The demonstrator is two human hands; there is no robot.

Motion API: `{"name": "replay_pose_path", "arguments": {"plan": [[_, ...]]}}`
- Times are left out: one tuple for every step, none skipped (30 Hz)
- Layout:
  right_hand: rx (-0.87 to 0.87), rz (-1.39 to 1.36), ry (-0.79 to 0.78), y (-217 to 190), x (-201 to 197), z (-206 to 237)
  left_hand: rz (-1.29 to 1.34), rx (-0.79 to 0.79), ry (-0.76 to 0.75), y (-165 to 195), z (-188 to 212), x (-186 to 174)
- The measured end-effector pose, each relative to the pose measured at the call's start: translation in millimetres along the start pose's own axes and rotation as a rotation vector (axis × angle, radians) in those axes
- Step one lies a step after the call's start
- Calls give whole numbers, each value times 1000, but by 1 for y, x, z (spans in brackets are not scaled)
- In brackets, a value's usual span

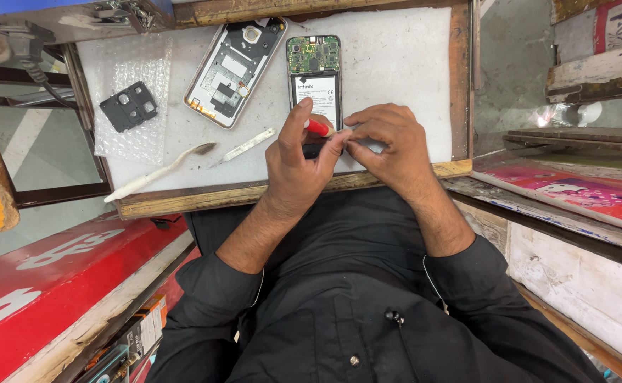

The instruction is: The person works on a disassembled mobile phone, using a screwdriver to remove and reinsert screws on the motherboard and battery area. They handle the phone's internal components and a camera module, adjusting parts and using tools to secure them.

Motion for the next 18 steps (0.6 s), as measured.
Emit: {"name": "replay_pose_path", "arguments": {"plan": [[4,-3,1,0,0,0,-4,-3,6,0,0,0],[6,-6,3,1,0,0,-2,-6,6,-1,-1,1],[8,-9,4,2,-1,0,1,-8,6,-1,-1,2],[12,-15,5,2,-1,0,3,-12,7,-1,-1,2],[16,-20,6,2,-1,0,-6,-5,10,0,-2,3],[21,-24,6,2,-1,-1,-14,0,12,0,-2,4],[21,-24,2,2,-2,-1,-22,5,14,0,-2,4],[22,-23,-3,1,-2,-2,-26,8,8,1,-2,5],[23,-22,-8,0,-3,-3,-31,11,2,1,-2,5],[-12,-16,-13,-3,-3,-4,-36,13,-4,1,-2,4],[-48,-10,-15,-5,-4,-7,-51,36,-3,1,-1,3],[-85,-3,-17,-8,-5,-9,-66,60,-3,1,-2,0],[-99,6,-28,-11,-7,-11,-80,86,-4,1,-2,-2],[-111,16,-38,-13,-9,-12,-80,86,-6,2,-2,-4],[-121,24,-50,-15,-12,-12,-81,83,-10,2,-2,-6],[-120,31,-62,-17,-14,-12,-84,76,-12,3,-1,-7],[-122,36,-75,-18,-15,-13,-92,97,-36,5,-1,-7],[-128,41,-86,-20,-15,-13,-102,121,-57,6,0,-7]]}}
Point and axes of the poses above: each hand's wrist, its own z-axis away from the middle knuckle, its own x-axis out of the palm, y = z × x, the point moved 3 cm from there along -z, towards the middle knuckle, and after that the axes turned 12 degrees about z, right-handed, at the moved point
